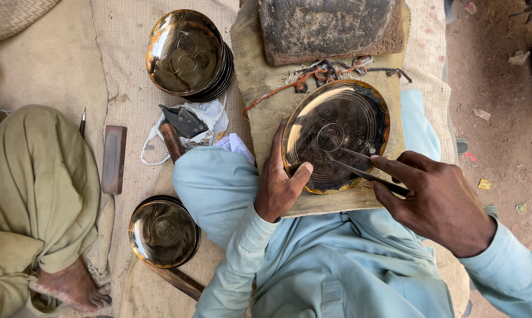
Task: The person uses a metal stylus to engrave circular patterns into the center of a brass plate. They rotate the plate periodically to continue the design and then place the finished plate onto a stack of similar plates.
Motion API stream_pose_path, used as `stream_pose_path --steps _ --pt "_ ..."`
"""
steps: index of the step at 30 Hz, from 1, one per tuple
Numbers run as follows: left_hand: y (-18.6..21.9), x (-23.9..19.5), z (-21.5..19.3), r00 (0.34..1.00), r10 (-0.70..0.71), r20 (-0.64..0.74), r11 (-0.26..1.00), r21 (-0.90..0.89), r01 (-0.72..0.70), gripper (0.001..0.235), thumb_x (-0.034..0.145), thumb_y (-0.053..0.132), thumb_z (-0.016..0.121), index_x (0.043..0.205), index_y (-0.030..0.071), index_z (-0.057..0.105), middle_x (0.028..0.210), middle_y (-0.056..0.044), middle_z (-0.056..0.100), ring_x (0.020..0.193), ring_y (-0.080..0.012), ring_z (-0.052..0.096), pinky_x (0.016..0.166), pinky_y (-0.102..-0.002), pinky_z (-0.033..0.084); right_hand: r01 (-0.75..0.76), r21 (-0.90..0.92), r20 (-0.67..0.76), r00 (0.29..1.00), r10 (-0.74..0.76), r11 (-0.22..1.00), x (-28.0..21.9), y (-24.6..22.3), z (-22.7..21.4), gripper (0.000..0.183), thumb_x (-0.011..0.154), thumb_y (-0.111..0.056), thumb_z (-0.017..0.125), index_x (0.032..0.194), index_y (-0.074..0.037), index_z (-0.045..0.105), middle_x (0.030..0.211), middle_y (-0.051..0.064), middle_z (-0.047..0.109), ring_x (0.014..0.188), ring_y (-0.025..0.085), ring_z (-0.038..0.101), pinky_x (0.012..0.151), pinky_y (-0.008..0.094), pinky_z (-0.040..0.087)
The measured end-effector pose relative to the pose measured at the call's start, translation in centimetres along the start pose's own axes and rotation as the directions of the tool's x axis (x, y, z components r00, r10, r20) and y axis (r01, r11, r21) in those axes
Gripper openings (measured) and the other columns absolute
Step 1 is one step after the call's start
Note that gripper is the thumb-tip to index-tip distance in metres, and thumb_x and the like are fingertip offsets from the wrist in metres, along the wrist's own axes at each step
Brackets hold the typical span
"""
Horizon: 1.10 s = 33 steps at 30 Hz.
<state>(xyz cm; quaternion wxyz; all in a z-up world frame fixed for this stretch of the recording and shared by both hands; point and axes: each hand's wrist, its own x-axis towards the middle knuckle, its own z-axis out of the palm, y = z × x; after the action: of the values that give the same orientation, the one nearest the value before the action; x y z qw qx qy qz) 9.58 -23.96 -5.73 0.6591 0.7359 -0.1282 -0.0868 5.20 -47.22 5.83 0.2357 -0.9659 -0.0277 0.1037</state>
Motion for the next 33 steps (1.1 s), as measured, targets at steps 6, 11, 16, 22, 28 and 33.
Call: stream_pose_path --steps 6,11,16,22,28,33 --pt "0.1 -0.1 0.0 0.999 0.036 0.012 0.999 -0.029 -0.036 0.084 0.091 0.004 0.061 0.163 -0.005 0.018 0.158 -0.027 0.046 0.147 -0.0355 0.048 0.125 -0.041 0.034 0.046 -0.005 -0.032 0.998 -0.046 0.999 0.0 0.1 0.1 0.04 0.079 -0.025 0.08 0.117 -0.012 0.076 0.083 0.012 0.073 0.06 0.026 0.074 0.056 0.04 0.059" --pt "0.4 0.0 0.2 0.998 0.03 0.053 0.999 -0.039 -0.028 0.088 0.088 0.004 0.06 0.163 -0.004 0.014 0.156 -0.026 0.047 0.145 -0.0343 0.05 0.122 -0.04 0.039 0.08 -0.069 -0.007 0.997 -0.08 0.994 0.4 0.4 -0.2 0.043 0.08 -0.028 0.08 0.12 -0.015 0.074 0.08 0.01 0.072 0.055 0.027 0.071 0.052 0.042 0.057" --pt "0.7 -0.4 0.3 0.986 0.101 0.133 0.993 -0.078 -0.091 0.095 0.085 -0.002 0.056 0.165 -0.003 0.005 0.164 -0.028 0.034 0.153 -0.0379 0.04 0.127 -0.042 0.033 0.339 -0.301 0.2 0.936 -0.288 0.891 0.6 -0.3 -0.9 0.063 0.075 -0.011 0.062 0.138 -0.011 0.063 0.106 0.009 0.07 0.067 0.028 0.07 0.053 0.043 0.055" --pt "0.6 -0.5 0.4 0.968 0.188 0.169 0.982 -0.043 -0.183 0.097 0.086 -0.003 0.056 0.165 -0.003 -0.002 0.169 -0.029 0.024 0.159 -0.0401 0.031 0.131 -0.044 0.028 0.123 -0.212 0.397 0.917 -0.029 0.97 1.8 -3.4 -2.0 0.053 0.082 -0.012 0.062 0.135 -0.014 0.063 0.113 0.009 0.064 0.078 0.032 0.071 0.072 0.045 0.06" --pt "0.2 -0.5 0.5 0.964 0.204 0.172 0.979 -0.052 -0.198 0.098 0.087 -0.004 0.056 0.165 -0.002 -0.003 0.17 -0.03 0.023 0.16 -0.0412 0.029 0.132 -0.044 0.028 0.081 -0.072 0.362 0.931 -0.049 0.994 4.3 -4.6 -2.7 0.032 0.089 -0.017 0.061 0.117 -0.004 0.07 0.104 0.017 0.066 0.087 0.036 0.069 0.08 0.048 0.058" --pt "0.2 -0.4 0.5 0.967 0.188 0.175 0.979 -0.115 -0.169 0.098 0.085 -0.004 0.053 0.165 -0.002 -0.004 0.169 -0.029 0.023 0.159 -0.0414 0.029 0.131 -0.044 0.027 0.115 -0.082 0.343 0.936 -0.081 0.99 5.2 -3.6 -1.9 0.03 0.088 -0.016 0.063 0.114 -0.002 0.071 0.1 0.019 0.067 0.097 0.037 0.066 0.086 0.049 0.054"
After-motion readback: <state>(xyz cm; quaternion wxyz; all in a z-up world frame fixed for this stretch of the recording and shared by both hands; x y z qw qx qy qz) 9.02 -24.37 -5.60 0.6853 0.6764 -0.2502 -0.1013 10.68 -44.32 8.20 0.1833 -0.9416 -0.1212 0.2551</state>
